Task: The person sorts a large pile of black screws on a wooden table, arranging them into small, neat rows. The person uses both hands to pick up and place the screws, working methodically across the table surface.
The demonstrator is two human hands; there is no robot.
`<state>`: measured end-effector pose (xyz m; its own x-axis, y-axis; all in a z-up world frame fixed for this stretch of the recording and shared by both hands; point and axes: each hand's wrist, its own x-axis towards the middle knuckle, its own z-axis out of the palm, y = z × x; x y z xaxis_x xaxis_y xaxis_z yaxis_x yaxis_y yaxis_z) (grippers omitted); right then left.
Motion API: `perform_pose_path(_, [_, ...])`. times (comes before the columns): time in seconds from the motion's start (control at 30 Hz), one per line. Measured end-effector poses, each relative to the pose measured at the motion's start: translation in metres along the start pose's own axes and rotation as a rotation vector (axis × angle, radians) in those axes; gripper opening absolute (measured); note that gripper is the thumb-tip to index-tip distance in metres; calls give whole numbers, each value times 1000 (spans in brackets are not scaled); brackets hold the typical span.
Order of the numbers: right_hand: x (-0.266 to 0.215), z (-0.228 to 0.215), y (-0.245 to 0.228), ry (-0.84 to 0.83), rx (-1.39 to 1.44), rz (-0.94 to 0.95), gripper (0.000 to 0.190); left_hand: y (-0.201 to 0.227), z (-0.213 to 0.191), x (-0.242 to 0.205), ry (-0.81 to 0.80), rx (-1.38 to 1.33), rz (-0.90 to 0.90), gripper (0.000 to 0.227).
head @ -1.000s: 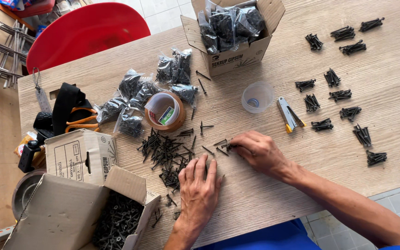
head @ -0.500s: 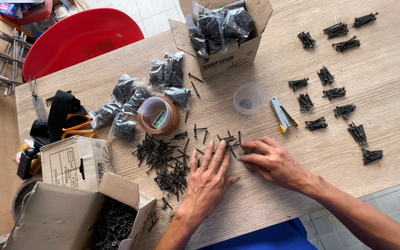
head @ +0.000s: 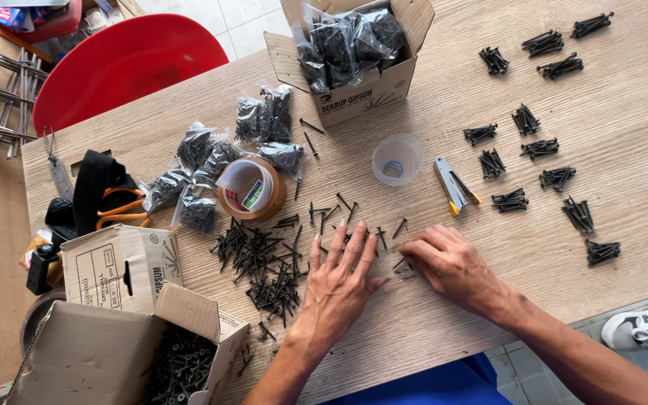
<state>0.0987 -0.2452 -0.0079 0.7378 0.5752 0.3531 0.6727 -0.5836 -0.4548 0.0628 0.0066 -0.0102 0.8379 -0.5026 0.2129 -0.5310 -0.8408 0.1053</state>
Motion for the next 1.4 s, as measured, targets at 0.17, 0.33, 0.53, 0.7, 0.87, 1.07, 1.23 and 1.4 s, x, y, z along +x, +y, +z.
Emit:
perform_pose_path(0.17, [-5,4,-1,-13,-46,74,30,5,1,10,2,24,6,74])
perform_pose_path(0.33, [-9,14,4,10,-52,104,19,3,13,18,33,-67,-18,72])
perform_pose_path(0.53, [-11,16,7,49,-54,82,8,-2,7,18,37,-54,-56,75])
perform_pose_path(0.7, [-1,4,5,112,-91,102,22,-1,6,24,139,-11,-50,62])
perform_pose_path(0.87, [-4,1,12,15,-75,102,21,-4,12,32,242,1,-12,25])
perform_pose_path(1.07, [-10,-6,7,-70,53,97,27,-4,15,39,278,-58,3,9])
perform_pose_path(1.23, [-14,1,10,-65,40,135,31,-3,9,42,315,-68,17,7])
perform_pose_path(1.4, [-15,12,10,-57,62,110,10,-1,7,42,328,-55,9,7])
